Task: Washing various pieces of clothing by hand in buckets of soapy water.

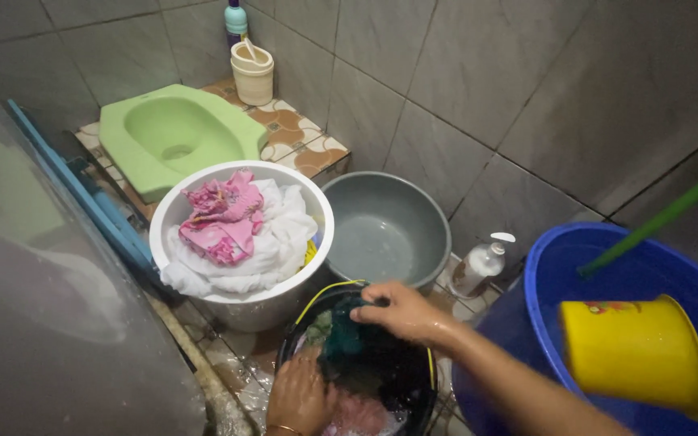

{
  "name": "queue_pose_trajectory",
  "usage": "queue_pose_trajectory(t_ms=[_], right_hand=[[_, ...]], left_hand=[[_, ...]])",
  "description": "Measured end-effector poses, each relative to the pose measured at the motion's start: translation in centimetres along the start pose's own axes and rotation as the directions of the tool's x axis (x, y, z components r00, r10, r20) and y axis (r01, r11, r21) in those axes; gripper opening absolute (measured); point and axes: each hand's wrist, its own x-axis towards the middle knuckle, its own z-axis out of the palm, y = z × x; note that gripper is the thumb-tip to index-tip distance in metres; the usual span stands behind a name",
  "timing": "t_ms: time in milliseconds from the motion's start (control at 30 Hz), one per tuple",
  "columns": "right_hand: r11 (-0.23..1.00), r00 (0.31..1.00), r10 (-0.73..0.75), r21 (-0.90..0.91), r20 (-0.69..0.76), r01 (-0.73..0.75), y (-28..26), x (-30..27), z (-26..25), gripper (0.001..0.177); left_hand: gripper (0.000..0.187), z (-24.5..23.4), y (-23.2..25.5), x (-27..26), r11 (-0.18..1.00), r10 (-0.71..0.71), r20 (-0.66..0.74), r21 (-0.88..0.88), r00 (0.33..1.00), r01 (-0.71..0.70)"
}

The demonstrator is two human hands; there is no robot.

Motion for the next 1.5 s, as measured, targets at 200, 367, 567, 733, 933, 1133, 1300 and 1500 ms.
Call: queue_pose_trajectory(t_ms=[200, 367, 567, 733, 933, 1133, 1300, 1500], right_hand=[[0.935, 0.955, -0.28, -0.197, 0.097, 0.294, 1.6, -0.6, -0.2, 0.014], [0.926, 0.96, -0.281, -0.263, -0.001, 0.271, 12.0, 1.6, 4.2, 0.019], [0.624, 0.957, 0.289, -0.756, -0.011, -0.197, 6.6, -0.7, 11.6, 0.072], [0.146, 0.944, 0.328, -0.989, 0.048, -0.001, 16.3, 4.4, 16.8, 0.072], [0.717, 0.999, -0.015, -0.697, -0.038, -0.016, 22.1, 7.1, 14.9, 0.061], [0.972, 0.994, 0.045, -0.226, -0.097, -0.066, 4.4, 2.3, 5.2, 0.055], [0.984, 0.997, -0.023, -0.177, -0.07, 0.01, -8.8, -4.2, -0.6, 0.033], [0.923, 0.973, -0.228, -0.313, 0.022, 0.224, -15.3, -7.4, -3.0, 0.022]], left_hand=[[0.081, -2.1, 1.0, 1.9, 0.985, -0.165, 0.277, -0.01, 0.947, 0.175], [0.072, -3.0, 1.3, 2.3, 0.968, -0.231, 0.41, 0.007, 0.882, 0.25], [0.057, -4.1, 1.8, 3.6, 0.96, -0.227, 0.461, -0.04, 0.858, 0.276], [0.037, -4.5, 2.1, 4.4, 0.937, -0.307, 0.669, 0.086, 0.677, 0.339], [0.064, -2.0, 0.8, 1.8, 0.974, -0.202, 0.36, -0.023, 0.911, 0.225], [0.073, -3.3, 1.4, 2.7, 0.962, -0.245, 0.444, 0.003, 0.862, 0.273], [0.079, -4.7, 2.3, 3.8, 0.945, -0.294, 0.53, 0.036, 0.796, 0.325], [0.038, 3.6, -2.5, -3.6, 0.968, -0.217, 0.315, -0.051, 0.924, 0.244]])
